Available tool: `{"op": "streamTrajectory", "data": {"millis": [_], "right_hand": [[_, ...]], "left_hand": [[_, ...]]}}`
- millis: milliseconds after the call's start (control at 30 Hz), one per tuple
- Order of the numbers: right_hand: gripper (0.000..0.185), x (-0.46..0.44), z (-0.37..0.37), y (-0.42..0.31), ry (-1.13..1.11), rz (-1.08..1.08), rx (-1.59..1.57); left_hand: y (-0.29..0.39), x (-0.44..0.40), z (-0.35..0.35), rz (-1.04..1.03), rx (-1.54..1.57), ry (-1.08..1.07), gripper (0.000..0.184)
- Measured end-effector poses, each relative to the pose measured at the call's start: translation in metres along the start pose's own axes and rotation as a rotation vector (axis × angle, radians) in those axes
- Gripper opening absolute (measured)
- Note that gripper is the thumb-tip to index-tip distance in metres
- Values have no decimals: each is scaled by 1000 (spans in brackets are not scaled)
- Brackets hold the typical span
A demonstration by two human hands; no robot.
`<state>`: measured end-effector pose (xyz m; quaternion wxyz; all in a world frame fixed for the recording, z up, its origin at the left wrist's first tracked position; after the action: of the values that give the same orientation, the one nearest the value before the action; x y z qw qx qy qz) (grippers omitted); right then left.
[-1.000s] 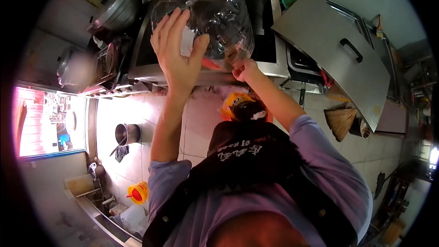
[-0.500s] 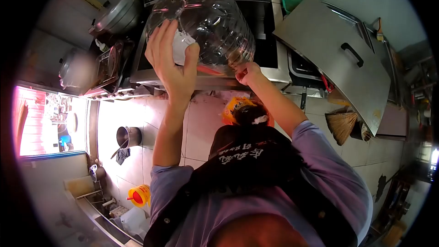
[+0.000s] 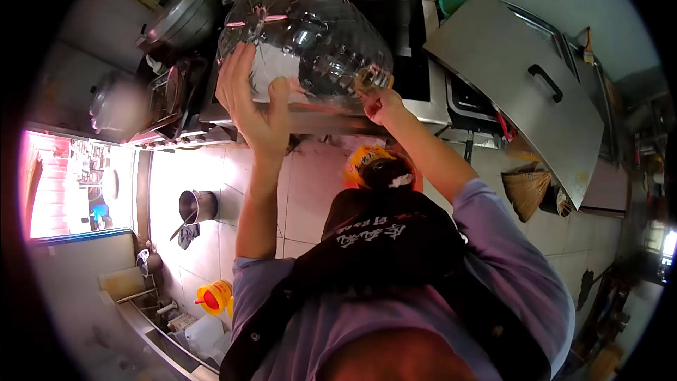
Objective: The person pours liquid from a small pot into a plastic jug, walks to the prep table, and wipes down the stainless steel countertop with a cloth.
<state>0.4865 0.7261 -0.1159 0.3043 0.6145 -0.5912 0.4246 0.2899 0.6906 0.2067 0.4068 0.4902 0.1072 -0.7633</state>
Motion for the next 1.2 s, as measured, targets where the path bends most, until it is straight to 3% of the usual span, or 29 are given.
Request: {"op": "streamTrajectory", "data": {"millis": [67, 233, 367, 433, 500, 567, 633, 700, 800, 900, 933, 1033, 1067, 1133, 1200], "right_hand": [[14, 8, 6, -1, 89, 4, 11], [10, 14, 0, -4, 40, 53, 48], [8, 13, -4, -16, -42, 201, 50], [4, 43, -14, -26, -137, 355, 184], [3, 59, -24, -35, -216, 513, 284], [5, 61, -38, -40, -291, 667, 360], [12, 48, -52, -46, -337, 925, 499], [15, 43, -65, -47, -368, 1184, 663], [18, 120, -89, -36, -482, 1529, 827], [18, 159, -105, -22, -591, 1508, 919], [17, 170, -107, -15, -642, 1560, 926], [16, 201, -105, 9, -742, 1585, 984], [16, 207, -104, 16, -768, 1541, 996], [17, 221, -100, 35, -870, 1645, 1018], [20, 228, -94, 54, -940, 1738, 1073]], "left_hand": [[1, 6, 0, 12, -10, -21, 48], [-9, 14, 10, 61, 9, 3, 46], [-48, 49, 6, 359, 109, -18, 43], [-71, 77, 9, 626, 320, 31, 42], [-76, 96, 20, 614, 359, 54, 43], [-117, 149, 19, 813, 344, 59, 44], [-99, 169, 28, 1117, 415, 67, 49], [-106, 210, 27, 1284, 428, 22, 53], [-110, 262, 24, 1495, 638, -23, 54], [-119, 294, 27, 1674, 704, -25, 55], [-121, 297, 34, 1720, 555, -19, 50], [-113, 246, 53, 1033, -59, -12, 44], [-102, 224, 56, 980, 49, 12, 37], [-72, 164, 54, 1027, 406, -192, 32], [-54, 132, 42, 974, 628, -237, 32]]}}
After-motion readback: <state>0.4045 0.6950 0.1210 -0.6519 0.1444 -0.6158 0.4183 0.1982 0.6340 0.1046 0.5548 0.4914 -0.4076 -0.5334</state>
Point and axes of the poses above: each hand's wrist, its own x-axis away from the middle knuckle, its own z-axis out of the back of the hand, y = z × x, the point moved 5 cm from there along -x, towards the middle knuckle, and after that the axes turned 13 degrees about -x, right-handed, at the moved point
